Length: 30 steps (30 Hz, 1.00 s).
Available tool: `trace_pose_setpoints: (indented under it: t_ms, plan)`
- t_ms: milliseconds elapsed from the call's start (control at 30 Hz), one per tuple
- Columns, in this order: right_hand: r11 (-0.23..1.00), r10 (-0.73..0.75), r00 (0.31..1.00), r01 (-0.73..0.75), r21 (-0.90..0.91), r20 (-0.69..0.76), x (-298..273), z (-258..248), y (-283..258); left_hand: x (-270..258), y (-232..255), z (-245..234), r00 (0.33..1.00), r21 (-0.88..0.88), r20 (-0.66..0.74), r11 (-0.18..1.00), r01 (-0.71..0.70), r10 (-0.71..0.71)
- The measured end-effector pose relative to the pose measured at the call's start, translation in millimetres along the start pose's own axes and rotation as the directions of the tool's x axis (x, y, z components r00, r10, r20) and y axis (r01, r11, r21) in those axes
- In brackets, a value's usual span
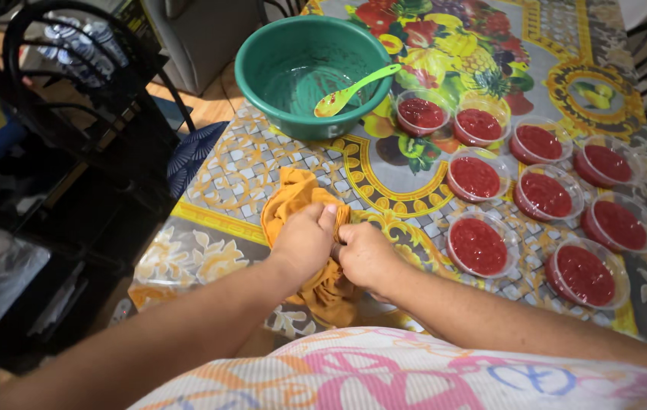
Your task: The person scoops a red jam-like substance from a green bowl into multiple small clear plastic containers using a green spoon. After filling the containers, the person places lids on them and wipes the exterior with a yellow cloth.
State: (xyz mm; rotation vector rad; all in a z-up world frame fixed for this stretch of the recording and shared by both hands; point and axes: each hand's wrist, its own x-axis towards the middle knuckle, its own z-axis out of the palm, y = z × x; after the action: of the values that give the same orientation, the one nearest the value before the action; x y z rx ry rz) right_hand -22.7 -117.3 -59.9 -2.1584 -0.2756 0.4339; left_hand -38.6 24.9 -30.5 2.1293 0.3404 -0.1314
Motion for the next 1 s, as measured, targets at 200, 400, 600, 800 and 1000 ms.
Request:
trace_pose_setpoints:
  t_ms: [200, 400, 600, 800, 1000]
  plan:
    - [0.984, -0.133, 0.984, 0.117, 0.132, 0.119, 16, -29, -9, 39, -9, -32, 0.958, 0.206, -0.081, 0.945, -0.255, 0.276]
    - [0.888, 0.246, 0.962, -0.274, 0.368, 0.123, -33, -80, 23, 90, -24, -68, 0.939, 0.728, 0.218, 0.596, -0.338, 0.266]
    - [0.758, 0.395, 0.913, -0.386, 0.525, 0.101, -103, -98, 72, 59, 5, -10, 0.99, 0.718, 0.135, 0.685, -0.123, 0.037]
    - [0.732, 0.396, 0.907, -0.406, 0.547, 0.142, -140, -107, 101, -12, 34, 47, 0.953, 0.751, 0.258, 0.587, -0.302, 0.159]
    - [0.722, 0.421, 0.89, -0.444, 0.531, 0.172, -173, -126, 135, -84, 50, 96, 0.916, 0.705, 0.375, 0.596, -0.383, 0.145]
